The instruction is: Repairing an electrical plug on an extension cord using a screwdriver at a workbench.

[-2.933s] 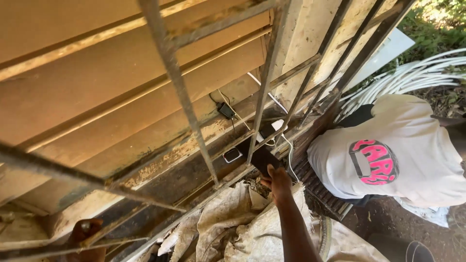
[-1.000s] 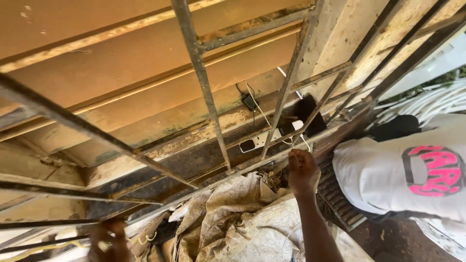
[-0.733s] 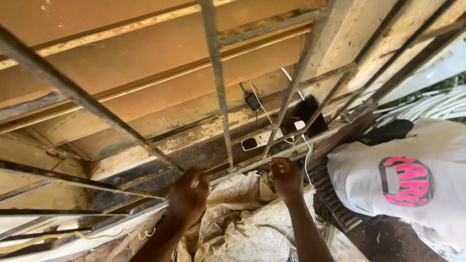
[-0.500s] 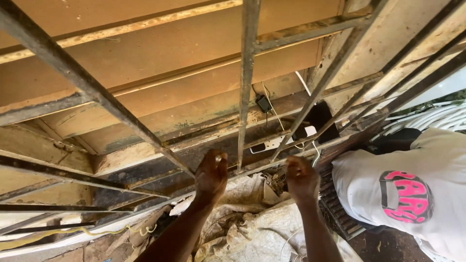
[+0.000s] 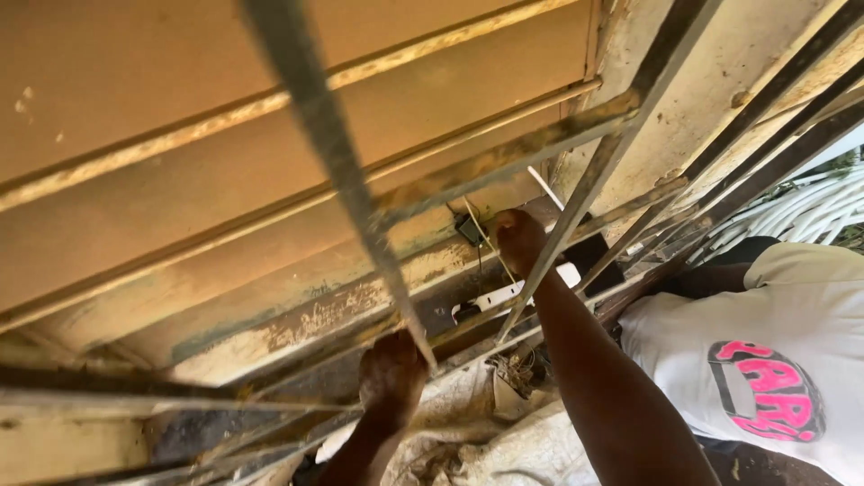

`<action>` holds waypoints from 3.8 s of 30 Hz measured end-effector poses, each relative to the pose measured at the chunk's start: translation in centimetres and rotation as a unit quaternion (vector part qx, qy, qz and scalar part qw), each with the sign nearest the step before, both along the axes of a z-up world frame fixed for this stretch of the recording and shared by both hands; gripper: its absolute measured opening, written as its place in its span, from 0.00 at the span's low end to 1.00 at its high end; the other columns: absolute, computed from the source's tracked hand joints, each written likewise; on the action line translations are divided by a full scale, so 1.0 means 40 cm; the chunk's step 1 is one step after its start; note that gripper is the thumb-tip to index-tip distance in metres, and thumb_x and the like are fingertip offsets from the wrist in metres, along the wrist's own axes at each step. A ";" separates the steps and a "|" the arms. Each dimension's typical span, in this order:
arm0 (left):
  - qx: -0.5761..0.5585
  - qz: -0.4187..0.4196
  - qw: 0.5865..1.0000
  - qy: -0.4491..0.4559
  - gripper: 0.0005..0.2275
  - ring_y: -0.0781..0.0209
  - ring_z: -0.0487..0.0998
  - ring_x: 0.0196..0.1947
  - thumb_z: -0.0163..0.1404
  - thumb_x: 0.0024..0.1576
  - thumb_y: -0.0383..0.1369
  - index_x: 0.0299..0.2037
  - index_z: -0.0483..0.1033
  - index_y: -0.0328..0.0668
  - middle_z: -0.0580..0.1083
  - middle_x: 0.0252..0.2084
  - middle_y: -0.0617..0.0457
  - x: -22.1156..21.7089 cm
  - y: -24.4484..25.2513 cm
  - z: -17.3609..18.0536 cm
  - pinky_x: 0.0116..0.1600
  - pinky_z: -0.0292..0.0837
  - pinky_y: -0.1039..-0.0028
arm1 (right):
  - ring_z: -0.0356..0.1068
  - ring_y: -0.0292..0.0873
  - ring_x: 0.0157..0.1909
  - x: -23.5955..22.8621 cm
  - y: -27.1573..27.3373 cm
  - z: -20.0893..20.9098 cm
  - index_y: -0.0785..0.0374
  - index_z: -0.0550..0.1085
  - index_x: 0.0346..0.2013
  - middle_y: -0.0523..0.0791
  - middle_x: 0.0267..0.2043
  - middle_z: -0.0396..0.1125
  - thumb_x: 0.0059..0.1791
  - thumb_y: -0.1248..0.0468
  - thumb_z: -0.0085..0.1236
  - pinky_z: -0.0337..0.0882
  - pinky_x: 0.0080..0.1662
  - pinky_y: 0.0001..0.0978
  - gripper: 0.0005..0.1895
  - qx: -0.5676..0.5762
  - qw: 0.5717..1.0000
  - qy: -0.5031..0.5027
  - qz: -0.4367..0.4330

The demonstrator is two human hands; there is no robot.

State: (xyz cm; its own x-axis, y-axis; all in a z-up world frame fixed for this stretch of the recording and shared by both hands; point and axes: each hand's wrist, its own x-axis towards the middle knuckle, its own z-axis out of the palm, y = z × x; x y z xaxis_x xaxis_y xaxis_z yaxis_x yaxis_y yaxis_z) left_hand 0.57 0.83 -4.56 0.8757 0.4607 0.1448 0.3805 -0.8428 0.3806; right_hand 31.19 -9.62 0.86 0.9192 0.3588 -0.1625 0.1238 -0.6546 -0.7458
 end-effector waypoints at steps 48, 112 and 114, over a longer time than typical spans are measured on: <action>0.148 -0.010 0.974 -0.170 0.04 0.40 0.84 0.28 0.55 0.56 0.38 0.39 0.78 0.55 0.76 0.21 0.46 0.031 0.021 -0.073 0.44 0.82 0.51 | 0.79 0.55 0.37 -0.018 -0.073 -0.112 0.55 0.84 0.35 0.52 0.35 0.78 0.41 0.55 0.74 0.79 0.35 0.43 0.13 -0.068 0.995 0.019 0.075; 0.101 -0.001 0.983 -0.155 0.04 0.38 0.85 0.30 0.54 0.56 0.37 0.39 0.79 0.57 0.76 0.22 0.47 0.035 0.002 -0.007 0.41 0.82 0.48 | 0.75 0.45 0.65 0.118 -0.042 -0.323 0.60 0.84 0.48 0.46 0.52 0.80 0.48 0.38 0.63 0.48 0.80 0.39 0.30 -0.448 0.733 -0.131 0.495; 0.099 -0.009 0.983 -0.156 0.03 0.39 0.84 0.26 0.54 0.55 0.37 0.38 0.77 0.57 0.75 0.20 0.48 0.033 -0.003 0.009 0.39 0.81 0.50 | 0.76 0.43 0.64 0.078 -0.025 -0.265 0.59 0.85 0.46 0.45 0.50 0.81 0.46 0.35 0.63 0.47 0.81 0.37 0.32 -0.456 0.721 -0.149 0.500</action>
